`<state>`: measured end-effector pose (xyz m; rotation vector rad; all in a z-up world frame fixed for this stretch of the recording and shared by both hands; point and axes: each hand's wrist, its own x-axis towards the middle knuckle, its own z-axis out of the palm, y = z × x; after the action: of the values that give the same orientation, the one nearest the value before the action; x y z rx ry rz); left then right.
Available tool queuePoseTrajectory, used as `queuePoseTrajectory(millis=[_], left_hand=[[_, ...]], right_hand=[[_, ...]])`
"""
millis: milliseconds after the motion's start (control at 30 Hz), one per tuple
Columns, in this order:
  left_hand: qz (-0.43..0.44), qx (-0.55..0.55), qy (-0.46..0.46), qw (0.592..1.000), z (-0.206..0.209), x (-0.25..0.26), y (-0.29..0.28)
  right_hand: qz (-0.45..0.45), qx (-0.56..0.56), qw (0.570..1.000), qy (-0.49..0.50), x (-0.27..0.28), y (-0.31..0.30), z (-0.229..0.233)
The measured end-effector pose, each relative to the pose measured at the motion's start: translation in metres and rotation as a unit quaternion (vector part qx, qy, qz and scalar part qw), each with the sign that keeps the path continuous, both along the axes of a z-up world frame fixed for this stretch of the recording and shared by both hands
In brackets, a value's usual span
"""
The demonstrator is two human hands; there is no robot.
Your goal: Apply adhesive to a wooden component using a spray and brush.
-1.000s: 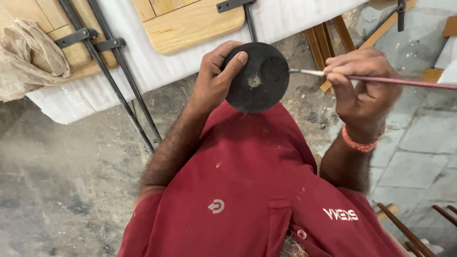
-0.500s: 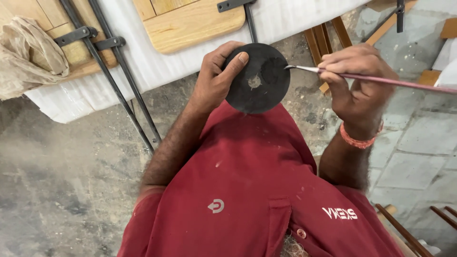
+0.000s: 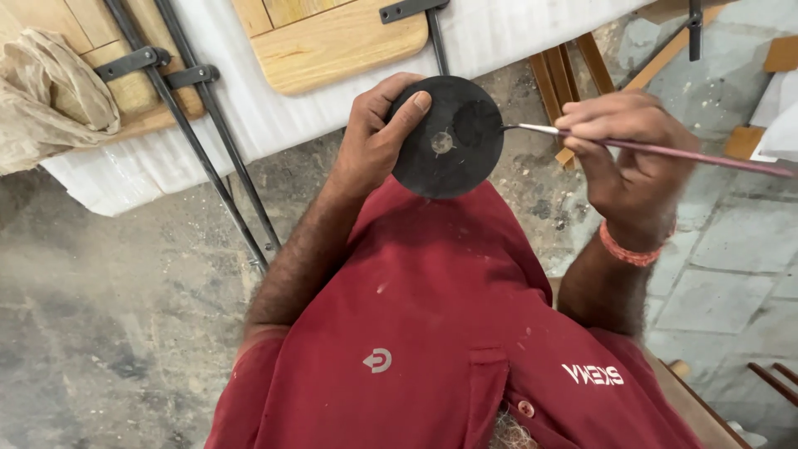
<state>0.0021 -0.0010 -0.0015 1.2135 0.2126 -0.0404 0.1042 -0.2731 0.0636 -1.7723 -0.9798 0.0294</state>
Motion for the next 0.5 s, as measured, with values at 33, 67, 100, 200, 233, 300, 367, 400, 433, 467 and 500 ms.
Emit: queuePoseTrajectory(millis=[33,67,100,200,233,300,367,400,433,467,500], left_hand=[[-0.001,0.002,0.002,1.000,-0.001,-0.001,0.001],[0.000,0.003,0.003,1.000,0.000,-0.003,0.001],[-0.003,0.008,0.002,1.000,0.000,-0.003,0.001],[-0.007,0.009,-0.003,1.000,-0.001,-0.003,-0.001],[-0.006,0.008,-0.005,1.000,-0.001,-0.003,0.000],[-0.006,0.008,-0.002,1.000,0.001,-0.003,0.001],[-0.009,0.005,0.001,1.000,0.000,-0.003,0.000],[-0.010,0.014,-0.001,1.000,-0.001,-0.002,0.000],[-0.008,0.023,-0.002,1.000,-0.001,-0.001,0.000],[-0.007,0.022,-0.003,1.000,-0.001,0.001,0.000],[-0.006,0.019,0.000,1.000,-0.001,0.000,0.000]], right_hand=[[0.007,0.046,0.999,0.012,0.000,-0.004,-0.005],[0.007,0.046,0.999,0.014,-0.001,-0.007,-0.011],[0.020,0.013,1.000,0.009,0.000,-0.010,-0.016],[0.018,-0.004,1.000,0.013,-0.002,-0.015,-0.016],[0.007,0.016,1.000,0.023,-0.001,-0.014,-0.015],[0.016,0.032,0.998,0.048,-0.004,0.001,0.001],[0.022,0.047,0.996,0.072,-0.007,0.007,0.010],[0.005,-0.001,0.999,0.051,-0.009,0.008,0.011],[-0.009,-0.049,0.998,0.030,-0.009,0.008,0.013],[-0.008,-0.049,0.998,0.029,-0.008,0.006,0.015],[-0.018,-0.019,0.999,0.046,-0.009,0.003,0.015]])
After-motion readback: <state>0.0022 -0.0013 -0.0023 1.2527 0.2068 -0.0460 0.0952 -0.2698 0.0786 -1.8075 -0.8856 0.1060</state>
